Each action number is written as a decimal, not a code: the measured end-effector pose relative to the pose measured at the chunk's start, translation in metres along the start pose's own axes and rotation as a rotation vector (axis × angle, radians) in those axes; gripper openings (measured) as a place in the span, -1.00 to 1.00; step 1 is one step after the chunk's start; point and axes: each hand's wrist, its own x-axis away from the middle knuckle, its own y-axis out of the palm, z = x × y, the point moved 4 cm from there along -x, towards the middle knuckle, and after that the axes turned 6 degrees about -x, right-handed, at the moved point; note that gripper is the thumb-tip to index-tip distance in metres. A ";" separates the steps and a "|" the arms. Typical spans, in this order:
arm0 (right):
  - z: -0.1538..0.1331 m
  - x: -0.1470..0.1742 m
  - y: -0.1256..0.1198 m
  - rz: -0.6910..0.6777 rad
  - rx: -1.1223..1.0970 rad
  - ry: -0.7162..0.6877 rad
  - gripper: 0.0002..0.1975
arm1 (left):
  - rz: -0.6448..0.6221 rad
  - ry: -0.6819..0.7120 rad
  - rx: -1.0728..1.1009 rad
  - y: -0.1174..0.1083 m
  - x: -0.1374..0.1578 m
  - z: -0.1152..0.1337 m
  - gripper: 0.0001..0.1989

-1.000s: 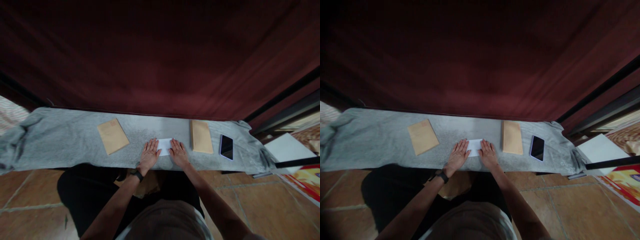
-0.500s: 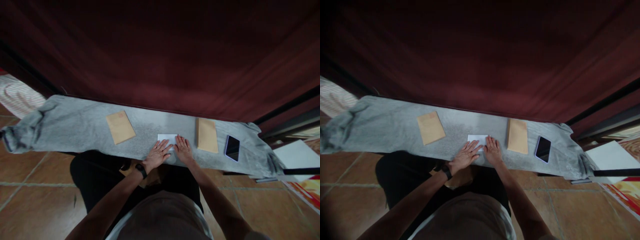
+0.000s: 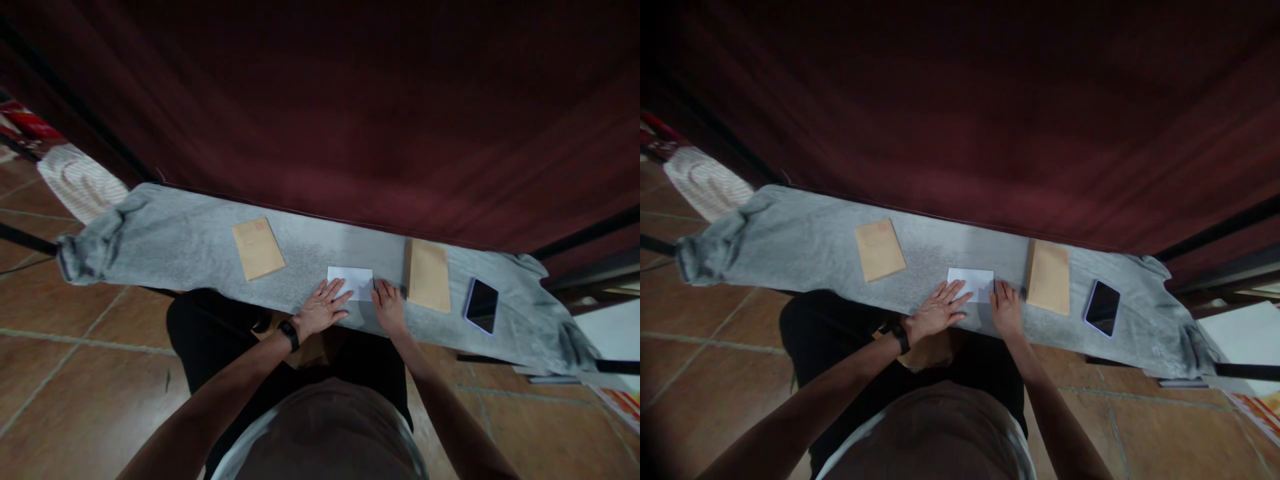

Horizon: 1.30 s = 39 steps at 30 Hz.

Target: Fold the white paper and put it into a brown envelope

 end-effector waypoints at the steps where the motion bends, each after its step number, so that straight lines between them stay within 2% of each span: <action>1: -0.001 -0.006 0.000 0.033 -0.009 0.049 -0.55 | -0.004 0.002 -0.004 0.000 0.000 0.000 -0.39; 4: -0.005 -0.023 0.004 0.067 -0.053 0.170 -0.65 | 0.004 0.003 -0.014 -0.001 0.000 0.001 -0.40; 9: -0.002 -0.041 0.011 -0.039 -0.187 0.399 -0.80 | 0.024 -0.003 -0.021 0.001 0.002 0.001 -0.42; 14: -0.009 -0.046 -0.006 -0.028 -0.272 0.393 -0.73 | 0.042 -0.039 0.061 0.003 -0.001 0.000 -0.42; 16: -0.018 -0.048 -0.028 0.060 -0.285 0.371 -0.71 | 0.088 -0.155 0.237 -0.004 -0.008 -0.001 -0.41; 19: -0.043 -0.051 -0.070 0.271 -0.220 0.224 -0.71 | 0.196 -0.431 0.733 -0.020 -0.026 0.001 -0.40; 20: -0.054 -0.051 -0.080 0.283 -0.185 0.165 -0.71 | 0.237 -0.504 0.953 -0.025 -0.033 0.003 -0.41; 22: -0.076 -0.050 -0.087 0.211 -0.134 0.056 -0.70 | 0.261 -0.528 1.156 -0.034 -0.047 0.010 -0.43; 24: -0.093 -0.042 -0.079 0.124 -0.098 -0.006 -0.68 | 0.284 -0.580 1.412 -0.035 -0.057 0.013 -0.44; 26: -0.104 -0.029 -0.062 0.043 -0.082 -0.047 -0.66 | 0.299 -0.704 1.582 -0.027 -0.058 0.011 -0.50; 29: -0.108 -0.007 -0.031 -0.070 -0.109 -0.091 -0.66 | 0.281 -0.880 1.548 -0.008 -0.050 -0.002 -0.68; 31: -0.102 0.004 -0.018 -0.091 -0.160 -0.085 -0.68 | 0.253 -0.931 1.488 0.001 -0.043 -0.012 -0.80; 34: -0.084 0.008 -0.013 -0.044 -0.245 -0.057 -0.69 | 0.197 -0.981 1.432 0.008 -0.038 -0.026 -0.87; 39: -0.059 -0.011 -0.019 -0.002 -0.265 -0.074 -0.67 | 0.037 -0.998 1.399 0.000 -0.041 -0.049 -0.80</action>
